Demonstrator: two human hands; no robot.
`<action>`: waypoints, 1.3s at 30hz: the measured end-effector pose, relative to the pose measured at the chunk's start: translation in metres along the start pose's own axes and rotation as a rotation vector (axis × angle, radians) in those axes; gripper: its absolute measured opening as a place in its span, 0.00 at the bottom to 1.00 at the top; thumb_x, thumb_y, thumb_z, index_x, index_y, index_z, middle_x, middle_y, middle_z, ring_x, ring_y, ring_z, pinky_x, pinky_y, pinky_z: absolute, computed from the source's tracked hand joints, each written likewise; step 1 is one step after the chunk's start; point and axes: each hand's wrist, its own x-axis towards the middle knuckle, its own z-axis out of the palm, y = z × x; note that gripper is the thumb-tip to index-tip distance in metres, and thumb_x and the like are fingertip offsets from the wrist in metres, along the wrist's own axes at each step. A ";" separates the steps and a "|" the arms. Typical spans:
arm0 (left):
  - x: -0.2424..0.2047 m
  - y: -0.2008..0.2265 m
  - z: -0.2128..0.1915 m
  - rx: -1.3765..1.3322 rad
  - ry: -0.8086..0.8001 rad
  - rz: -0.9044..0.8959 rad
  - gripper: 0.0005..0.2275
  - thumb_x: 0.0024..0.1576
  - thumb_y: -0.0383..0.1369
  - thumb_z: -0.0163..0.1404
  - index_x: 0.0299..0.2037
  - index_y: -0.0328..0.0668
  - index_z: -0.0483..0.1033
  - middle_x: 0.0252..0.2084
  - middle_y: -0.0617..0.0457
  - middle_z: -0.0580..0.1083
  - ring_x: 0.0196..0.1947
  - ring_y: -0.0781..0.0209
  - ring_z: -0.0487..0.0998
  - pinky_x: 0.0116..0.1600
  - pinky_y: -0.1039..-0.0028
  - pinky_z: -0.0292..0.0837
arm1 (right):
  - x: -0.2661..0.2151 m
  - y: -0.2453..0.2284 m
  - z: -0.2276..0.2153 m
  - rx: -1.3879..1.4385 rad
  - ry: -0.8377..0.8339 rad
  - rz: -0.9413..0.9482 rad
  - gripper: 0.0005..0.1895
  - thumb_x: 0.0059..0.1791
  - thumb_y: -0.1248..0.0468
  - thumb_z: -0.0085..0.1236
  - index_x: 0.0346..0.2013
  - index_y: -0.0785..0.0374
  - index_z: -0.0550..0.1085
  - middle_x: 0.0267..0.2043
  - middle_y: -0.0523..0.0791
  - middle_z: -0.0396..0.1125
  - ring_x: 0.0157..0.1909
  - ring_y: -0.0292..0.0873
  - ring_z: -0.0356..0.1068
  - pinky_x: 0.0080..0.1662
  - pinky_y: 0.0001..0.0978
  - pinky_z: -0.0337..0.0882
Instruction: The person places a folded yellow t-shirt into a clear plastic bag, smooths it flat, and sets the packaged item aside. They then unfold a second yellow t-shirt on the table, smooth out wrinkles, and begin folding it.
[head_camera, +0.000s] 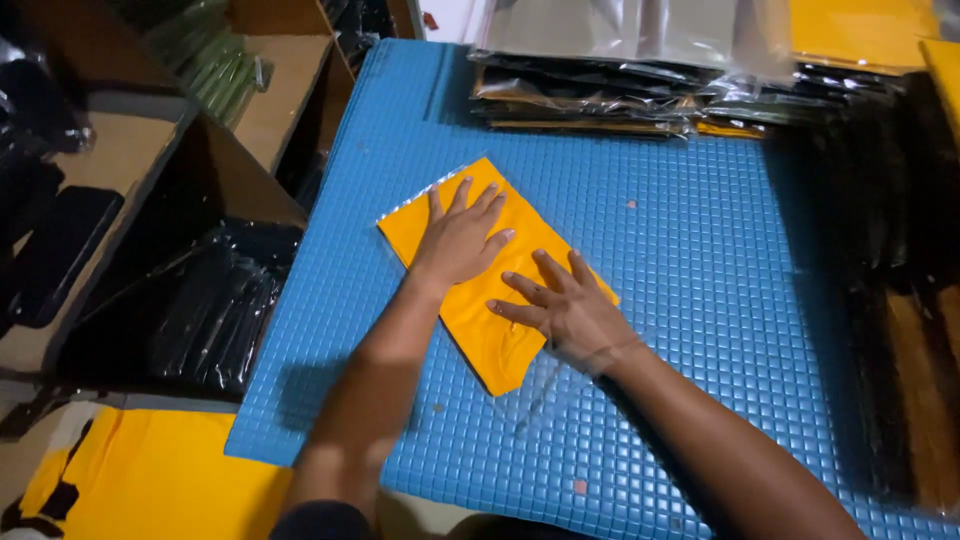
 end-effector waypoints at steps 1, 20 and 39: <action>-0.001 0.001 0.002 -0.005 -0.002 -0.010 0.27 0.68 0.51 0.33 0.74 0.49 0.61 0.77 0.50 0.57 0.79 0.43 0.45 0.72 0.30 0.27 | -0.001 0.001 0.005 0.004 -0.005 -0.010 0.35 0.49 0.62 0.54 0.66 0.23 0.62 0.71 0.32 0.57 0.74 0.56 0.54 0.66 0.73 0.53; -0.034 0.043 0.009 -0.158 0.138 0.203 0.26 0.60 0.47 0.44 0.68 0.49 0.68 0.67 0.46 0.71 0.72 0.38 0.61 0.69 0.23 0.36 | 0.011 0.002 0.069 0.081 -0.003 0.072 0.25 0.43 0.54 0.53 0.57 0.36 0.72 0.64 0.36 0.65 0.74 0.62 0.49 0.68 0.73 0.49; -0.163 0.095 0.047 -0.150 0.205 0.254 0.35 0.53 0.21 0.36 0.76 0.29 0.45 0.79 0.30 0.42 0.77 0.26 0.35 0.65 0.22 0.19 | 0.011 0.010 0.045 0.167 0.153 -0.127 0.33 0.50 0.44 0.36 0.71 0.35 0.63 0.75 0.47 0.54 0.77 0.67 0.45 0.66 0.78 0.45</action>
